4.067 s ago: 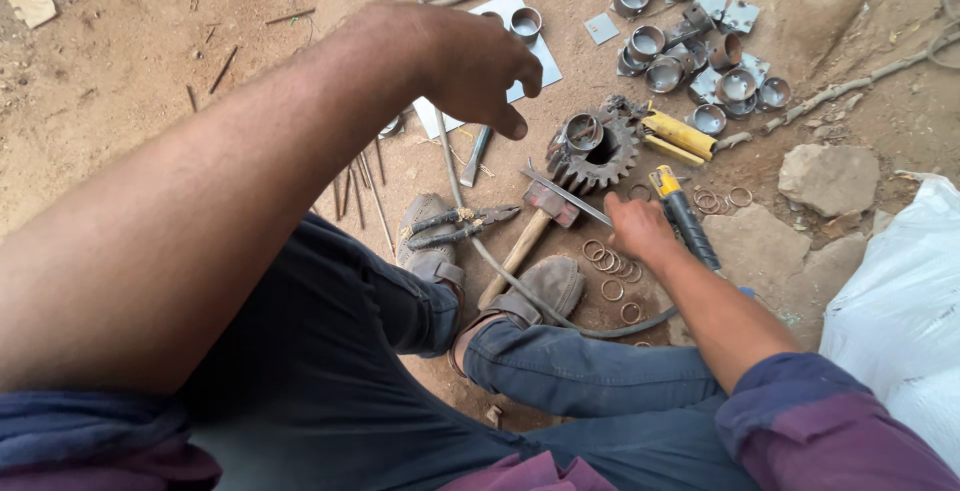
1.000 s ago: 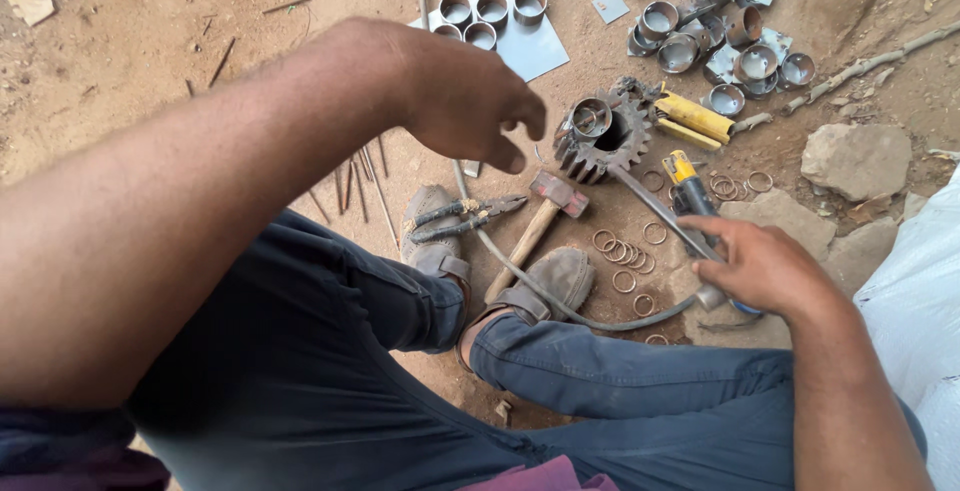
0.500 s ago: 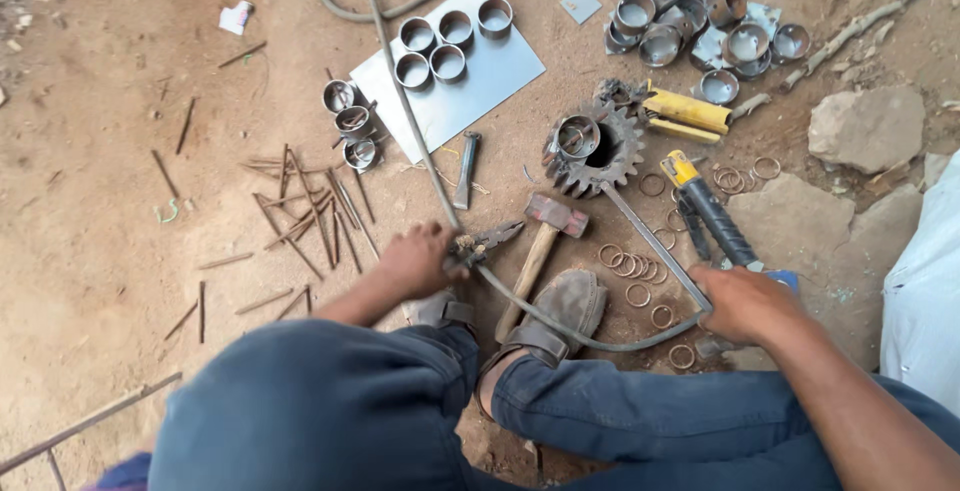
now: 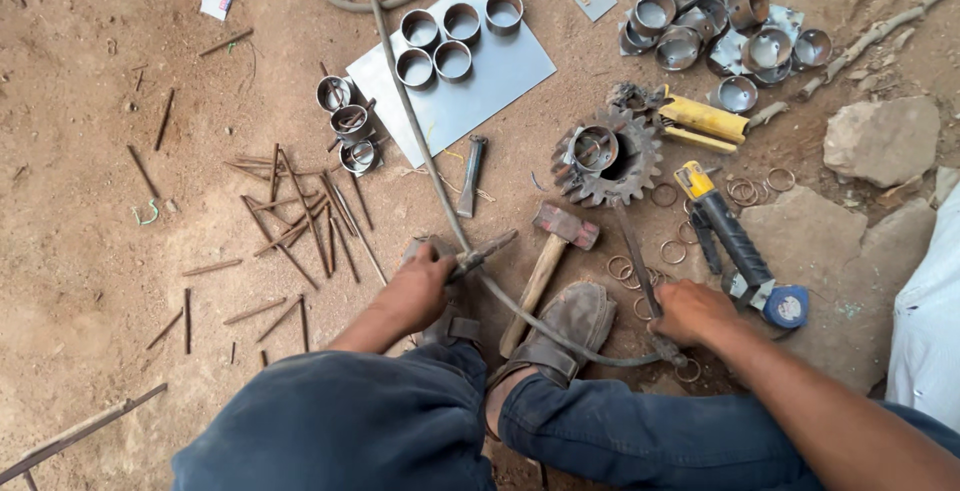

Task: The person sits on the ground and uses a handheld welding torch to weld small metal rings onto a larger gear-like metal component. They repeatedly pick up rings, position them on the gear, and apply the torch to create welds, generating sparks. The person also uses pliers to hold the rings and a hammer to tap the assembly.

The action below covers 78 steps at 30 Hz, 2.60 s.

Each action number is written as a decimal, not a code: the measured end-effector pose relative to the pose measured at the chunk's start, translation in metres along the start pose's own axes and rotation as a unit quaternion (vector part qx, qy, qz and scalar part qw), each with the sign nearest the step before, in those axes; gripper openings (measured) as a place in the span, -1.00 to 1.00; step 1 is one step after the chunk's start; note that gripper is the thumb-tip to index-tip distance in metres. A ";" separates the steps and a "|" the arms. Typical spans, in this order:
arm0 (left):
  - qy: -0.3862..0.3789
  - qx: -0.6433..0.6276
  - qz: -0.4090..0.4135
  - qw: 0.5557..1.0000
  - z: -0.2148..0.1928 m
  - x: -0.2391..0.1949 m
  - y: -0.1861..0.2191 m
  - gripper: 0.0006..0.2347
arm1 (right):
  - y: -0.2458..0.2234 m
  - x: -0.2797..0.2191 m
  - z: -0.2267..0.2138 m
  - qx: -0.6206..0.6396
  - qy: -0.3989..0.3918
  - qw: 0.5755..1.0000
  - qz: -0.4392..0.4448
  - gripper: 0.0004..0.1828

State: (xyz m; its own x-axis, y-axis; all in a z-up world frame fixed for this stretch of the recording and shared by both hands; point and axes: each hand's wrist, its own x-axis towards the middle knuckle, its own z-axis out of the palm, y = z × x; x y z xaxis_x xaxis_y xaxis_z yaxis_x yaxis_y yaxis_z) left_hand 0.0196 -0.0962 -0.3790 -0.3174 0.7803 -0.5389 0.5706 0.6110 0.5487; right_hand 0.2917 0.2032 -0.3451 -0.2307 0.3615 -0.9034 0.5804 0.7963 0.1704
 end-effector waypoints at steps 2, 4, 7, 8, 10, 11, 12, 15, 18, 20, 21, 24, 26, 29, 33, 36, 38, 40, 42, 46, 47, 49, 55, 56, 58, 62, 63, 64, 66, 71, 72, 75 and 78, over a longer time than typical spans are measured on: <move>-0.064 -0.073 -0.024 0.995 -0.028 -0.017 0.002 -0.70 | 0.000 0.004 0.001 -0.004 -0.002 1.000 -0.003 -0.45; -0.097 -0.153 -0.010 0.983 -0.056 -0.027 0.009 -0.74 | 0.001 0.008 0.003 0.002 -0.003 1.000 -0.005 -0.46; -0.132 -0.325 0.071 0.934 -0.080 -0.021 0.023 -0.72 | 0.010 0.015 0.001 0.019 0.009 1.000 -0.018 -0.50; -0.167 -0.405 0.101 0.893 -0.085 -0.015 0.027 -0.70 | 0.012 0.017 0.001 0.024 0.019 0.999 -0.033 -0.51; -0.209 -0.526 0.134 0.814 -0.089 -0.005 0.032 -0.60 | 0.013 0.019 0.003 0.032 0.031 0.998 -0.045 -0.53; -0.217 -0.569 0.137 0.781 -0.088 0.000 0.036 -0.52 | 0.013 0.019 0.004 0.035 0.034 0.998 -0.042 -0.53; -0.226 -0.610 0.140 0.746 -0.085 0.004 0.038 -0.43 | 0.013 0.019 0.005 0.038 0.038 0.998 -0.039 -0.54; -0.106 -0.476 0.236 0.840 -0.074 0.018 0.042 -0.80 | 0.016 0.018 0.006 0.036 0.053 0.996 -0.059 -0.54; 0.091 -0.385 0.261 0.880 -0.067 0.026 0.040 -0.78 | 0.015 0.019 0.005 0.026 0.070 0.994 -0.078 -0.54; 0.174 -0.326 0.296 0.881 -0.063 0.034 0.035 -0.81 | 0.019 0.016 0.004 0.040 0.049 0.995 -0.071 -0.58; 0.213 -0.293 0.312 0.878 -0.060 0.037 0.028 -0.82 | 0.018 0.016 0.005 0.048 0.037 0.996 -0.069 -0.60; -0.049 -0.580 0.198 0.789 -0.053 0.044 0.000 -0.90 | 0.017 0.021 0.012 0.024 0.028 0.996 -0.078 -0.62; -0.075 -0.629 0.124 0.764 -0.043 0.041 -0.005 -0.88 | 0.018 0.025 0.018 0.015 0.019 0.997 -0.079 -0.64; -0.069 -0.616 0.207 0.757 -0.052 0.039 0.006 -0.89 | 0.015 0.033 0.026 -0.007 0.017 0.996 -0.088 -0.65; -0.037 -0.482 0.116 0.868 -0.082 0.034 0.024 -0.87 | 0.008 0.034 0.028 0.001 -0.021 0.998 -0.056 -0.62; 0.014 -0.217 0.124 0.968 -0.104 0.036 0.041 -0.93 | 0.000 0.025 0.025 -0.002 -0.009 0.998 -0.055 -0.61; -0.031 -0.169 0.111 0.979 -0.108 0.033 0.056 -0.95 | -0.003 0.015 0.018 0.002 -0.016 0.998 -0.061 -0.63; -0.055 -0.162 0.126 0.977 -0.106 0.032 0.067 -0.95 | -0.007 0.006 0.009 0.004 -0.023 0.998 -0.063 -0.63; -0.059 -0.198 0.171 0.964 -0.098 0.030 0.076 -0.90 | -0.011 0.000 0.002 0.006 -0.030 0.998 -0.058 -0.63; -0.216 -0.450 -0.020 0.866 -0.061 0.035 0.087 -0.63 | -0.011 -0.006 -0.005 0.042 0.032 0.996 -0.072 -0.60; -0.214 -0.515 -0.021 0.830 -0.047 0.041 0.092 -0.67 | -0.010 -0.006 -0.006 0.039 0.055 0.995 -0.075 -0.57; -0.237 -0.640 -0.024 0.731 -0.021 0.048 0.094 -0.72 | -0.008 -0.006 -0.007 0.043 0.080 0.993 -0.077 -0.55; -0.320 -0.774 0.011 0.546 0.001 0.049 0.100 -0.74 | -0.004 -0.005 -0.008 0.053 0.093 0.991 -0.074 -0.54; -0.326 -0.772 0.011 0.546 -0.002 0.049 0.102 -0.73 | -0.005 -0.004 -0.008 0.051 0.090 0.992 -0.069 -0.52; -0.329 -0.776 0.017 0.538 -0.009 0.047 0.108 -0.74 | -0.004 -0.004 -0.008 0.045 0.089 0.993 -0.068 -0.51; -0.323 -0.761 0.013 0.563 -0.023 0.048 0.115 -0.79 | -0.005 0.002 -0.005 0.043 0.061 0.995 -0.065 -0.48; -0.323 -0.747 0.005 0.582 -0.027 0.050 0.115 -0.80 | -0.005 0.003 -0.005 0.046 0.045 0.996 -0.059 -0.47; -0.321 -0.728 -0.012 0.606 -0.031 0.052 0.116 -0.82 | -0.005 0.004 -0.005 0.043 0.050 0.996 -0.063 -0.47; -0.317 -0.688 -0.045 0.651 -0.036 0.055 0.119 -0.83 | -0.005 0.003 -0.005 0.037 0.058 0.995 -0.072 -0.48; -0.347 -0.649 -0.022 0.676 -0.046 0.069 0.118 -0.72 | -0.008 -0.004 -0.010 0.031 0.059 0.996 -0.061 -0.48; -0.349 -0.642 -0.010 0.683 -0.046 0.071 0.119 -0.71 | -0.008 -0.005 -0.011 0.031 0.063 0.996 -0.061 -0.48; -0.343 -0.645 -0.003 0.683 -0.045 0.070 0.121 -0.72 | -0.006 -0.009 -0.012 0.042 0.080 0.994 -0.066 -0.47; -0.338 -0.651 -0.017 0.680 -0.043 0.072 0.124 -0.72 | -0.004 -0.010 -0.012 0.049 0.097 0.991 -0.081 -0.49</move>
State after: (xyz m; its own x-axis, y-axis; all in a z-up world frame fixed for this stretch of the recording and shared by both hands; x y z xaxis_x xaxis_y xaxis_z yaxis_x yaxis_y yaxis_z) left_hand 0.0352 0.0411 -0.3222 0.3588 0.7922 -0.4937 -0.7210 0.5711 0.3924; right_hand 0.2819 0.2021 -0.3325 -0.4678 0.3269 -0.8212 0.5940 0.8043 -0.0182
